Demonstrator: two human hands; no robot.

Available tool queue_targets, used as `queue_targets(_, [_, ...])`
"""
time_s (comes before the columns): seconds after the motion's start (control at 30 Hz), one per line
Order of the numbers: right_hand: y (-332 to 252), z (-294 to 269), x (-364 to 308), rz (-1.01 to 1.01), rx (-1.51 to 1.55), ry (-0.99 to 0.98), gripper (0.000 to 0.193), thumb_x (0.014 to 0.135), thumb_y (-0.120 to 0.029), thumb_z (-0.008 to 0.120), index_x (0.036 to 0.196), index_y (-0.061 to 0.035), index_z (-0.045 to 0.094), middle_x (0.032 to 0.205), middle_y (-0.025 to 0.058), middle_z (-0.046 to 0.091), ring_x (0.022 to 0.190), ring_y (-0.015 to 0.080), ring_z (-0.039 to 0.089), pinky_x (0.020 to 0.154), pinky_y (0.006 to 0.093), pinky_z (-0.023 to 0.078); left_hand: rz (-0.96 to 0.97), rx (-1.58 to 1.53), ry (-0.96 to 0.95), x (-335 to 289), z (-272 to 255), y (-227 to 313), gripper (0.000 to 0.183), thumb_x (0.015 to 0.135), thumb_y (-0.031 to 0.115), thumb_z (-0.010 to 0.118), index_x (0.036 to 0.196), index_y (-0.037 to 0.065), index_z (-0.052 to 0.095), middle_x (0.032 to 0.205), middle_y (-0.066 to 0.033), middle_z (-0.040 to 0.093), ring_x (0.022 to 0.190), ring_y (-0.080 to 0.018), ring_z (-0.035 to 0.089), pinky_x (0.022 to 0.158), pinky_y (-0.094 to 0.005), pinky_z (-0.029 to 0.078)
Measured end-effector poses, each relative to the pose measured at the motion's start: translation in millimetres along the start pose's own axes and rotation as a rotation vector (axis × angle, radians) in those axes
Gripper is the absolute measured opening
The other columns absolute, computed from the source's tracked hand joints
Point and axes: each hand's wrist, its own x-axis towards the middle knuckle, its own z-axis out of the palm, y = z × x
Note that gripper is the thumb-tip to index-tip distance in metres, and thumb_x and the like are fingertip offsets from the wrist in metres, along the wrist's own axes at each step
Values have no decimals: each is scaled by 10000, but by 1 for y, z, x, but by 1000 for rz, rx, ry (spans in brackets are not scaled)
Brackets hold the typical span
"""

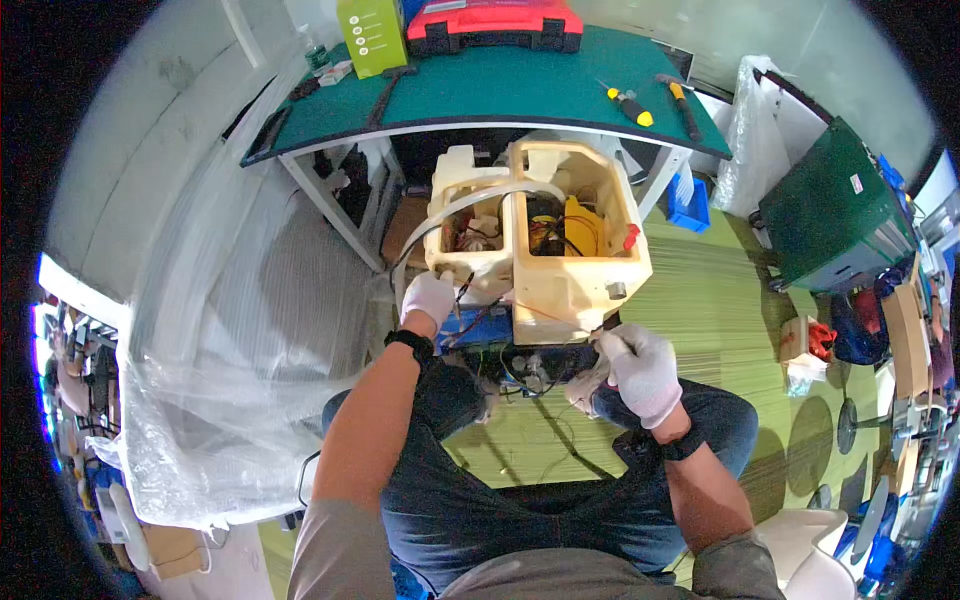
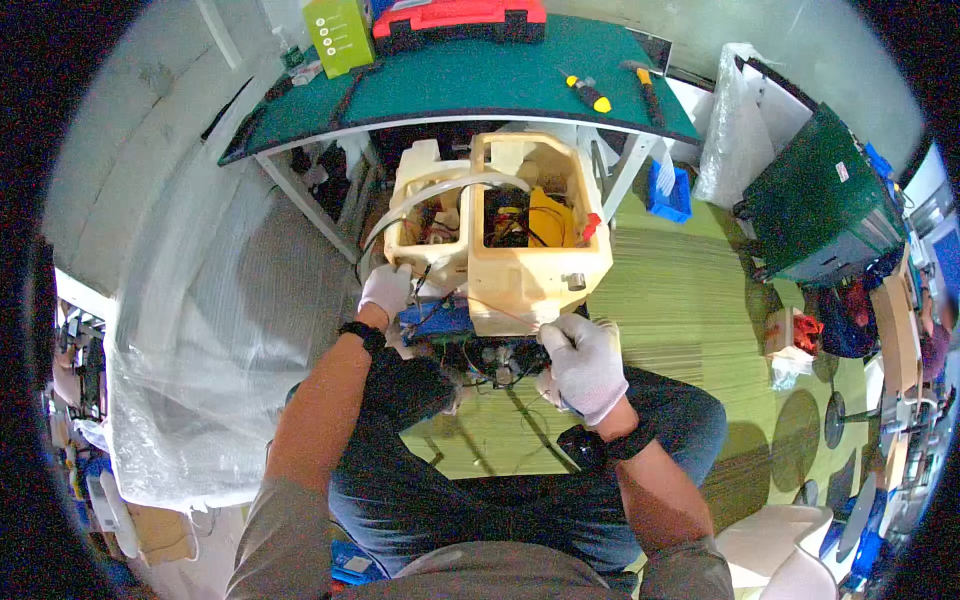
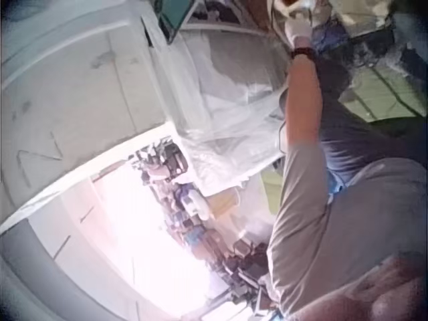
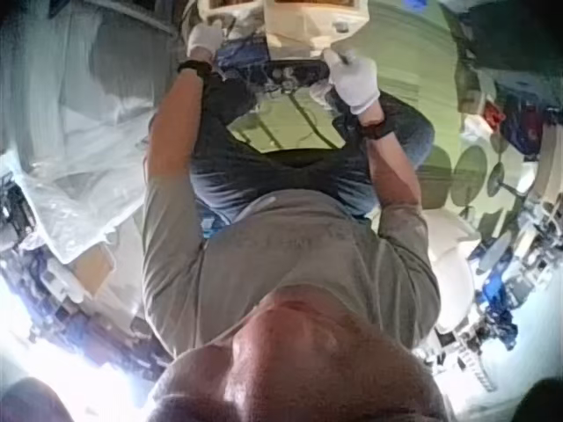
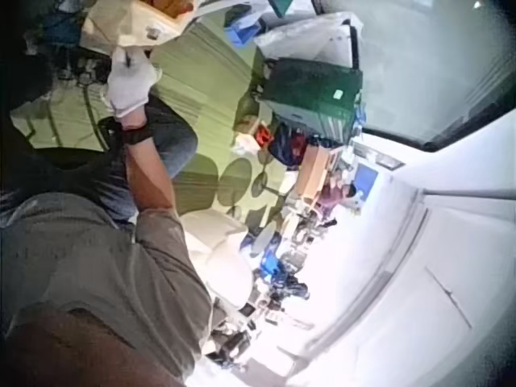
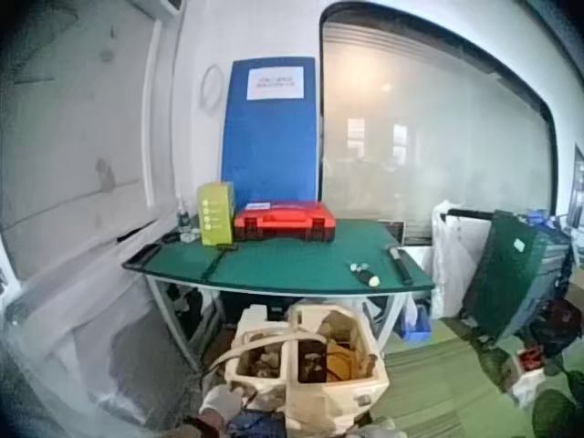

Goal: Connecting electrical wires and using a screwdriver to repair a mechanical device housing.

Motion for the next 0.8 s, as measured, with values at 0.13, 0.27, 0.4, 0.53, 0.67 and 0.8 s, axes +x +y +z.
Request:
queue_targets(0.13, [26, -10, -11, 301, 298, -225, 171, 914, -151, 572, 910, 17, 602, 529, 61, 519, 392, 151, 527, 350, 269, 393, -126, -421, -89, -23, -3, 25, 396, 904, 364, 531, 1040, 6, 631, 1005, -130, 656, 810, -271, 661, 678, -402, 529])
queue_targets(0.27, [38, 2, -17, 402, 387, -324, 229, 927, -209, 582, 917, 16, 620, 547, 32, 525, 412, 112, 488, 380, 250, 380, -294, -924, -131, -36, -12, 37, 328, 887, 275, 585, 1059, 0, 628, 875, -73, 653, 664, -168, 639, 518, -296, 516])
queue_targets(0.4, [41, 7, -23, 410, 384, -345, 240, 920, -212, 579, 904, 14, 659, 547, 0, 526, 439, 74, 479, 422, 228, 387, -225, -859, -45, -40, -6, 34, 306, 844, 215, 616, 1025, -30, 653, 819, -111, 669, 647, -163, 638, 546, -308, 508])
queue_targets(0.53, [57, 10, -23, 384, 290, -338, 225, 914, -194, 565, 859, -3, 671, 529, -2, 519, 431, 66, 482, 414, 236, 384, -70, -498, 122, -30, 7, 24, 281, 835, 223, 629, 981, -17, 646, 760, -126, 663, 630, -216, 657, 534, -311, 500])
queue_targets(0.67, [57, 16, -20, 431, 256, -327, 222, 912, -198, 567, 838, -12, 663, 518, 8, 515, 428, 69, 488, 417, 251, 387, -52, -280, 224, -43, -9, 43, 284, 787, 230, 608, 956, 11, 674, 948, -225, 663, 945, -402, 611, 821, -443, 485])
queue_targets(0.8, [69, 21, -22, 417, 240, -341, 230, 910, -203, 569, 825, -8, 657, 532, 18, 533, 438, 83, 500, 429, 260, 392, -103, -298, 243, -38, -9, 40, 288, 786, 248, 610, 945, 19, 679, 941, -234, 658, 935, -403, 615, 810, -442, 488])
